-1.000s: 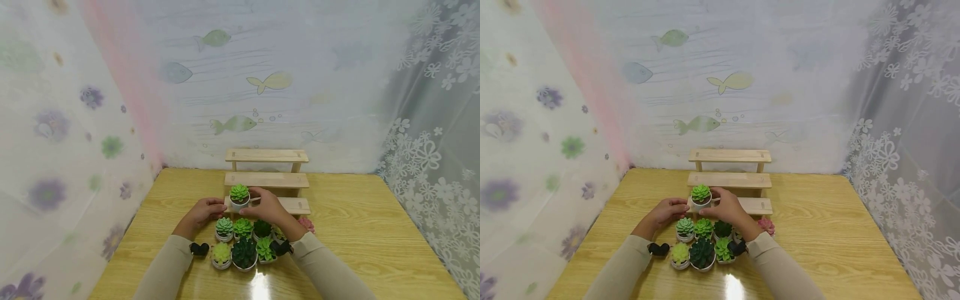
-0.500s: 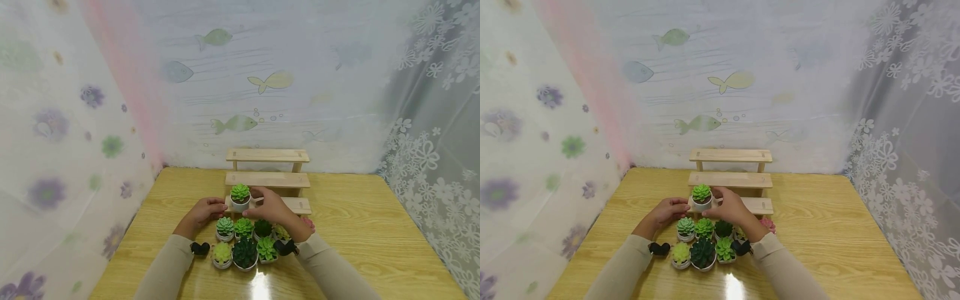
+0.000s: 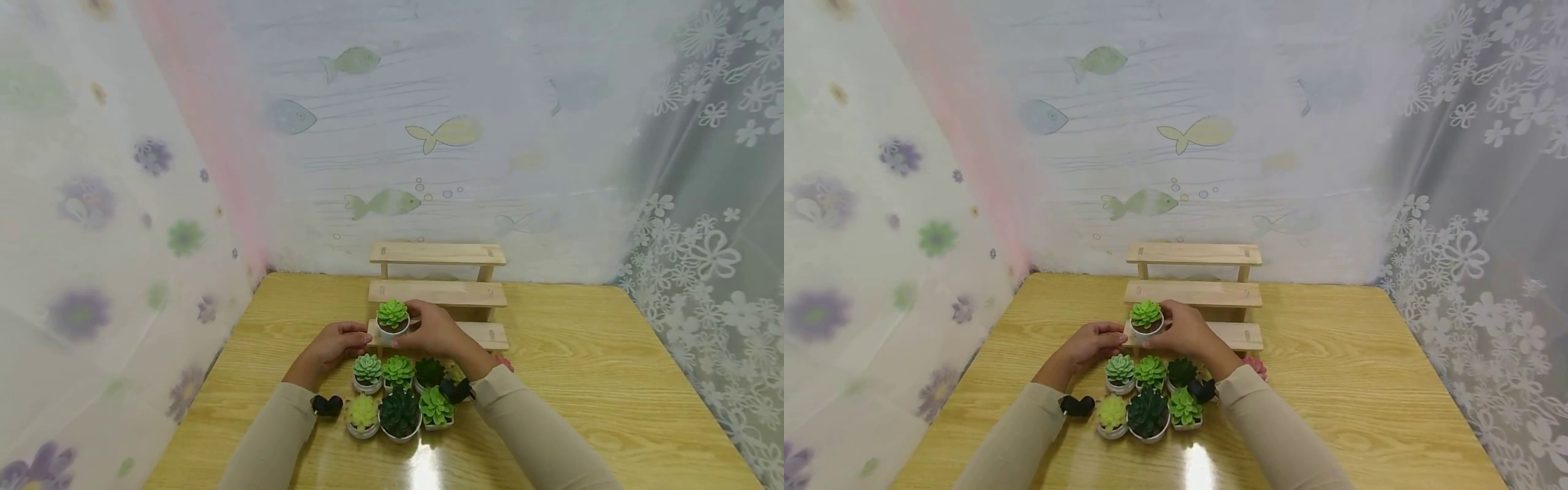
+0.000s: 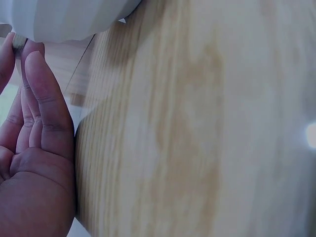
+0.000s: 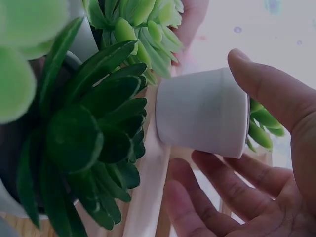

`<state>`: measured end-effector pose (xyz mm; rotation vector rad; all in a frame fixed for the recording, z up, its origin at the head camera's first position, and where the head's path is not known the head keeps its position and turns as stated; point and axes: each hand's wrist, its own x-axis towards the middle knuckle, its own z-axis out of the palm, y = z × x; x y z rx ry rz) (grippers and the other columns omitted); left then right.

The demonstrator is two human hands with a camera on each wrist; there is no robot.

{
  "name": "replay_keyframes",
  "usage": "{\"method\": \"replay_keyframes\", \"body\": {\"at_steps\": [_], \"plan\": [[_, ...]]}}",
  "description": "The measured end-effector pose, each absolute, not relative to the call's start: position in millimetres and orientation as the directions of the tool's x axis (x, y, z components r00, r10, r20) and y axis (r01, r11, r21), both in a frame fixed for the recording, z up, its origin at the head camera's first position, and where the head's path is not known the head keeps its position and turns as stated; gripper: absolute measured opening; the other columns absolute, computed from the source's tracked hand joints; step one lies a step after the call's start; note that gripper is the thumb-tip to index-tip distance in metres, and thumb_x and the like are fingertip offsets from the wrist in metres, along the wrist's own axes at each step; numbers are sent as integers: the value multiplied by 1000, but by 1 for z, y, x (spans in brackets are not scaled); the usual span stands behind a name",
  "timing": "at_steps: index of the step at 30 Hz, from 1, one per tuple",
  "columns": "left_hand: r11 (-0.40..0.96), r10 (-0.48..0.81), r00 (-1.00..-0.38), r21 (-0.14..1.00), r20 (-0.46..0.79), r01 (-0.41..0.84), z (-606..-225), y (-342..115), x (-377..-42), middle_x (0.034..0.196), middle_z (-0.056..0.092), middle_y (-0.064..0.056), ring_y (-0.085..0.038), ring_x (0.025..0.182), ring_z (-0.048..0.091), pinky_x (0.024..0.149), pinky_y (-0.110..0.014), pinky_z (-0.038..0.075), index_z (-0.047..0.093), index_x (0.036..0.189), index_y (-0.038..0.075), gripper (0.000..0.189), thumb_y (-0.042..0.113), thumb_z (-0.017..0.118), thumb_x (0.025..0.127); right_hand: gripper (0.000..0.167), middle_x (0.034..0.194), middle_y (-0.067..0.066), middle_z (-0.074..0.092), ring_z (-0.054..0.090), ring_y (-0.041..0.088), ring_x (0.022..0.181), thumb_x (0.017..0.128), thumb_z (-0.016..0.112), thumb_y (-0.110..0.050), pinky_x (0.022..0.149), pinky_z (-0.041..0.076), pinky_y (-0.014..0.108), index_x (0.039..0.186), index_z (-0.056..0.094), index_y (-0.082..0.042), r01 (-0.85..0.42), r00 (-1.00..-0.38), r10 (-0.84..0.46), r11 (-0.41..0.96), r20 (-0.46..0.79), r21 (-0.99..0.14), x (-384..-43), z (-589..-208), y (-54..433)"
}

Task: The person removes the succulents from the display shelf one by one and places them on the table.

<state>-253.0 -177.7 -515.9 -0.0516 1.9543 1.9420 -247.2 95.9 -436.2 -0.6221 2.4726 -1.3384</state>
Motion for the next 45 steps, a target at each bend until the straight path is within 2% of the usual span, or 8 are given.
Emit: {"method": "replay_keyframes", "body": {"at_steps": [7,16,24,33,41,45], "plan": [[54,264,-921,958,-287,-283,-516,-179,-253,100,71,-3,-11,85,70,78,-25,61,61,133,-5,41,16,72,99,66,121,3,69,70,25,112,83,90,-32,91,61,42,138,61,-13,-277,-893,-450,528,12,-802,-250,-440,92],[46,252,-924,957,-288,-286,-518,-178,-254,100,73,-2,-12,86,71,78,-25,61,61,134,-5,42,15,73,99,65,122,3,69,69,24,113,82,91,-34,92,60,42,136,62,-13,-287,-901,-432,548,28,-786,-248,-436,91],[50,231,-929,957,-288,-284,-519,-178,-254,104,73,-4,-12,87,71,78,-26,61,61,134,-4,40,14,72,99,66,123,3,68,68,25,114,81,91,-36,90,60,42,137,62,-15,-296,-907,-419,554,46,-778,-239,-427,101],[46,238,-930,959,-282,-279,-520,-178,-254,104,72,-3,-13,87,72,79,-26,62,62,133,-4,39,12,71,99,80,126,9,66,73,28,105,77,93,-37,75,63,37,145,57,-13,-199,-931,-366,504,1,-841,-219,-421,126],[43,252,-931,964,-265,-263,-521,-180,-255,103,72,-4,-13,86,72,77,-26,62,60,134,-6,40,12,70,100,83,131,12,64,73,26,106,76,94,-39,73,63,35,146,56,-13,-178,-945,-328,520,-3,-836,-198,-417,144],[46,266,-926,963,-268,-266,-522,-180,-256,102,72,-2,-12,86,72,77,-25,61,60,134,-6,41,13,71,100,82,128,9,68,74,23,104,75,94,-42,76,63,36,144,58,-16,-172,-953,-303,530,3,-830,-187,-418,154]]}}
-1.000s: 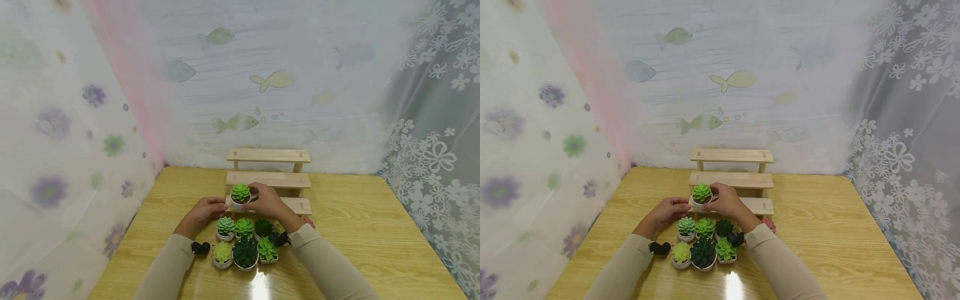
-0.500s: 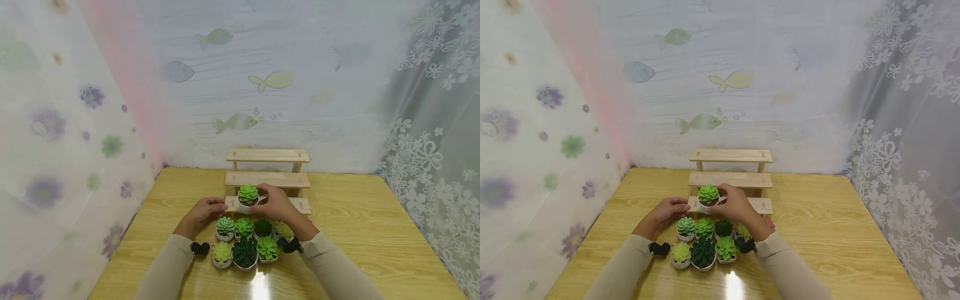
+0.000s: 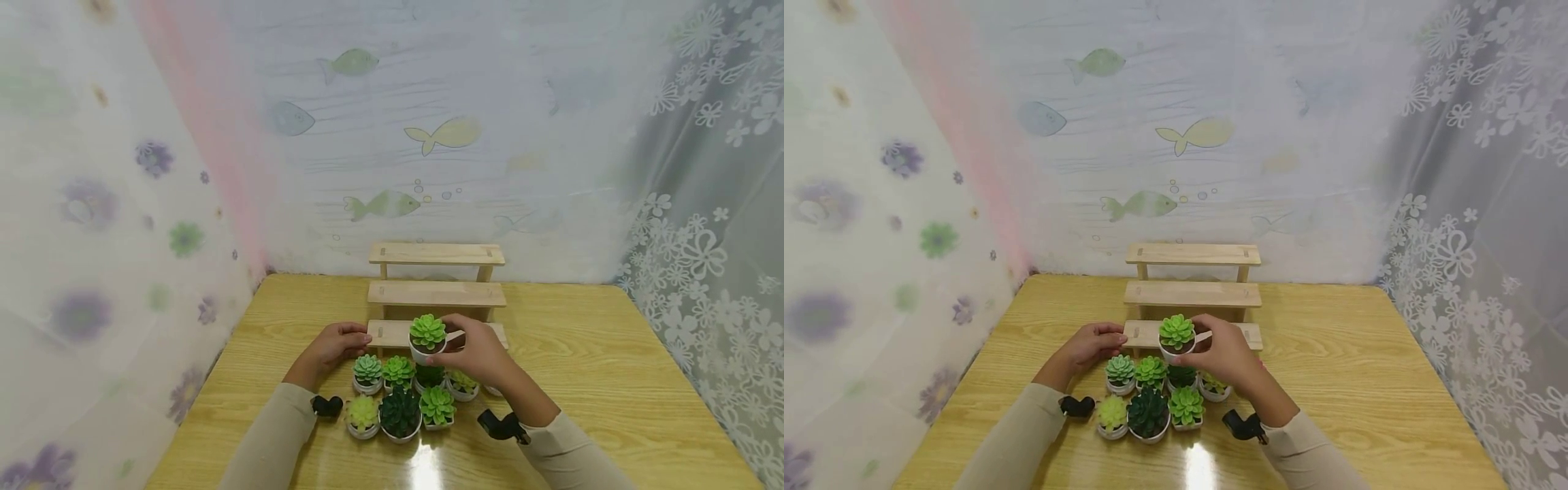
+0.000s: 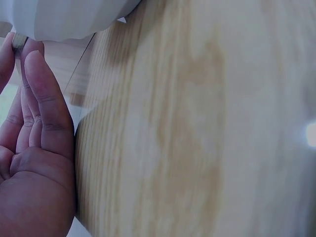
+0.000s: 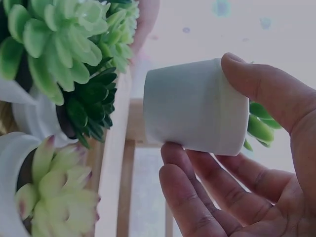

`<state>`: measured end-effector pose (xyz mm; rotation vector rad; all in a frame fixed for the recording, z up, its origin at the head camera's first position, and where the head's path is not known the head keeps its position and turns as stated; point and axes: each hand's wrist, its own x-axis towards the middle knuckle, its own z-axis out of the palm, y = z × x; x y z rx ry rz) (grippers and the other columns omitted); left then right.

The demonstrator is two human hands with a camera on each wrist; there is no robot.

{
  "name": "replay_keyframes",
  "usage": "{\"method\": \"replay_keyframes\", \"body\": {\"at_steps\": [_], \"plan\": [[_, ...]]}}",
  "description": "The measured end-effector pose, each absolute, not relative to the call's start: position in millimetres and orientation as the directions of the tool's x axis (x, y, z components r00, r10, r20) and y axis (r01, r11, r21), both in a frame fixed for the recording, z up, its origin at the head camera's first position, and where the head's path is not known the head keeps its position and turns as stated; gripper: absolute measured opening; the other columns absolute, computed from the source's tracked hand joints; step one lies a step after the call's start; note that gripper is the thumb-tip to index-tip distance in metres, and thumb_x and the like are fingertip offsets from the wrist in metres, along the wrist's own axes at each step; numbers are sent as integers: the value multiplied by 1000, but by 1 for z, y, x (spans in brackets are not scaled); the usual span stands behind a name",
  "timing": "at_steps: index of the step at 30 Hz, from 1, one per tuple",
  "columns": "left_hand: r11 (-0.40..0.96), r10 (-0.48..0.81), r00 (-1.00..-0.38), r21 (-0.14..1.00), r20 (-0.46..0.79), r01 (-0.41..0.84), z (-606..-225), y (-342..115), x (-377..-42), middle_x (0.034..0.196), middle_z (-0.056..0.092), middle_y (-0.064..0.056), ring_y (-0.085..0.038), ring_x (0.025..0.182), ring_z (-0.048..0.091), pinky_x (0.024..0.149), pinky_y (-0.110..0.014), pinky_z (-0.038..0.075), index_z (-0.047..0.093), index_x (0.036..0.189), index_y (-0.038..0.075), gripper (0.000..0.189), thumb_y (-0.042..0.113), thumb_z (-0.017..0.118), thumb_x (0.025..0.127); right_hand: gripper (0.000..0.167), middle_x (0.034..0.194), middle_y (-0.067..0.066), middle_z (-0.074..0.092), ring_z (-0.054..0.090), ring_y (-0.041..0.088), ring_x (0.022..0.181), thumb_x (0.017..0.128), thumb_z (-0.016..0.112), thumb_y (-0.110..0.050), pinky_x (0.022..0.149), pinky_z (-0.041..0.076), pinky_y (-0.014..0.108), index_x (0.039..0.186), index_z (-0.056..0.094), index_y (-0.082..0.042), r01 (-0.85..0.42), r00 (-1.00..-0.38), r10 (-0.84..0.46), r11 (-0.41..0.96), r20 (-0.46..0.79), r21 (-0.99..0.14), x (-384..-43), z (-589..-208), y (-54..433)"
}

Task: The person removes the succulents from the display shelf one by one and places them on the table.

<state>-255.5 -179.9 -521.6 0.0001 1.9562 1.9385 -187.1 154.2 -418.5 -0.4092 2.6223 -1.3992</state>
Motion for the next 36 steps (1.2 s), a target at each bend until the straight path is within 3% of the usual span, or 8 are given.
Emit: {"method": "replay_keyframes", "body": {"at_steps": [9,16,26,36], "plan": [[46,265,-923,960,-279,-277,-529,-181,-263,105,73,-4,-12,87,72,78,-25,62,60,135,-5,43,15,72,99,79,135,11,63,73,23,106,76,92,-43,83,62,39,144,59,-19,-188,-960,-278,546,35,-816,-167,-425,177],[32,260,-923,958,-284,-285,-537,-182,-269,103,73,-5,-13,86,72,77,-25,62,62,132,-5,40,13,73,98,80,119,8,68,72,22,103,75,93,-44,80,62,38,141,60,-14,-145,-972,-234,579,8,-802,-152,-430,188],[16,265,-923,959,-277,-283,-551,-185,-279,103,73,-4,-13,86,71,77,-25,61,61,132,-6,40,11,72,98,73,111,3,74,73,15,97,72,96,-39,75,60,28,135,64,-24,-75,-985,-169,570,-28,-818,-134,-443,197],[6,289,-918,959,-272,-282,-563,-188,-289,104,72,-6,-13,87,71,78,-26,62,61,133,-5,41,13,73,98,78,132,13,67,74,15,93,72,96,-37,72,62,29,139,62,-16,17,-985,-132,581,-114,-813,-116,-457,205]]}}
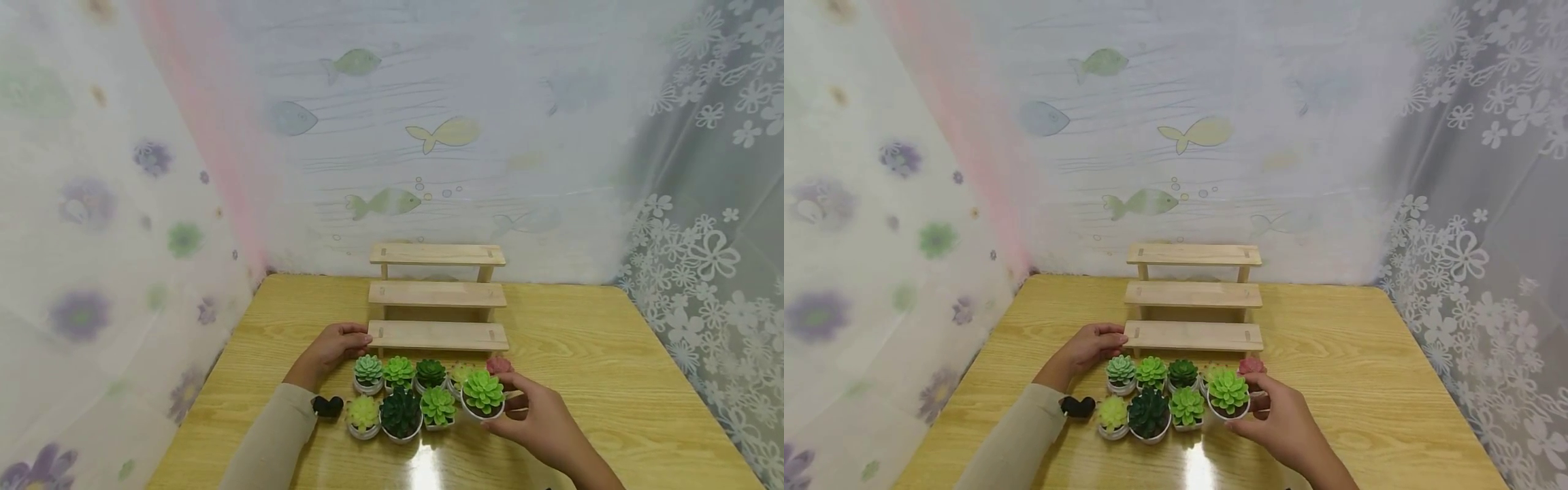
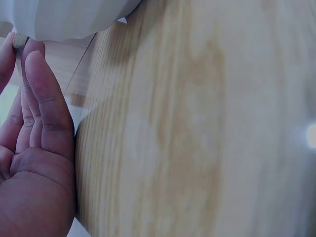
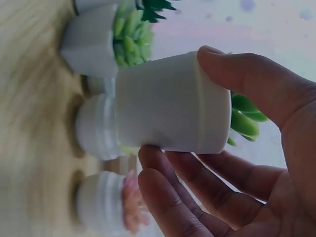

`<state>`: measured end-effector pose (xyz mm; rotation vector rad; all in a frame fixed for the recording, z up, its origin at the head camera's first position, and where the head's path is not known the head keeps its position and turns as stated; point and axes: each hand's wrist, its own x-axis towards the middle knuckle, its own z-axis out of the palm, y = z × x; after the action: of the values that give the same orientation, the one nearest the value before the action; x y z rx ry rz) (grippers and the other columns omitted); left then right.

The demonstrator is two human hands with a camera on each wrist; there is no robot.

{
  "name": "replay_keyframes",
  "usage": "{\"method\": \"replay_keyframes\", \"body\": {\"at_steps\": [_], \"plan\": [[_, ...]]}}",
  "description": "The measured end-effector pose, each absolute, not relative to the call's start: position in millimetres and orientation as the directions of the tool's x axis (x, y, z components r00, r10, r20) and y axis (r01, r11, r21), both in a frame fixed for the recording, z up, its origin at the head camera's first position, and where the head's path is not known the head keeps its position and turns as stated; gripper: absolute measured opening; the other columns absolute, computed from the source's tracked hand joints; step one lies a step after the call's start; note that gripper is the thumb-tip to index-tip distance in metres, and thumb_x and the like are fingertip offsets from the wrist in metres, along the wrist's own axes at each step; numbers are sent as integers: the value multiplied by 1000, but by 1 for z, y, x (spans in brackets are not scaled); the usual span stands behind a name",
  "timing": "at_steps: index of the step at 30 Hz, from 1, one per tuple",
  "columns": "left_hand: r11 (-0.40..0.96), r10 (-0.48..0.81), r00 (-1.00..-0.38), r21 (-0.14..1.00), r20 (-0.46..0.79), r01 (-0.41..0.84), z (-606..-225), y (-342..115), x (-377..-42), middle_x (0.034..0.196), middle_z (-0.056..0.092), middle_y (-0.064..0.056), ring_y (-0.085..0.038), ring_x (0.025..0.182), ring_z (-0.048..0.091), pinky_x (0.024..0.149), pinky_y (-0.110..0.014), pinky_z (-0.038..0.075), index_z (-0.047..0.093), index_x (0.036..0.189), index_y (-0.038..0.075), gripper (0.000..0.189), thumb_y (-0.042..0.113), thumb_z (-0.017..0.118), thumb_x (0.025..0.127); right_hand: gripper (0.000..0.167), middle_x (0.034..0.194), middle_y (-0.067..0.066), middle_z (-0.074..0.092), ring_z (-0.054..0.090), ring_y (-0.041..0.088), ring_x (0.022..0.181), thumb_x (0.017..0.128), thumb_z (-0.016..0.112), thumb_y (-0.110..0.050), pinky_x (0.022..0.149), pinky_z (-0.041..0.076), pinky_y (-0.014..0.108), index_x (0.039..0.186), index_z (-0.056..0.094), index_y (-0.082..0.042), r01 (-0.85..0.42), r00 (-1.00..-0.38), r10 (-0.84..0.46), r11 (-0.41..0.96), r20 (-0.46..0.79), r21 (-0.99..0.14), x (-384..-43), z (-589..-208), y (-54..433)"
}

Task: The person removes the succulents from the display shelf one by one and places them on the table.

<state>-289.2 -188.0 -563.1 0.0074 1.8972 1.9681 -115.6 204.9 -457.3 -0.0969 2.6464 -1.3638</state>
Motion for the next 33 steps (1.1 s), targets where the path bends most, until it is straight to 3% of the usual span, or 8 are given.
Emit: {"method": "replay_keyframes", "body": {"at_steps": [8,33], "plan": [[6,290,-916,958,-277,-288,-561,-187,-289,105,72,-6,-13,87,71,78,-26,61,61,134,-5,43,14,74,97,83,137,21,63,74,16,92,72,96,-34,72,61,27,142,59,-6,43,-975,-154,576,-160,-816,-106,-479,208],[-8,290,-914,954,-283,-299,-563,-191,-288,104,72,-5,-13,86,72,78,-26,62,61,133,-5,43,13,74,97,83,141,28,58,76,22,93,71,96,-35,72,63,35,140,60,-9,73,-966,-169,552,-197,-831,-112,-501,204]]}}
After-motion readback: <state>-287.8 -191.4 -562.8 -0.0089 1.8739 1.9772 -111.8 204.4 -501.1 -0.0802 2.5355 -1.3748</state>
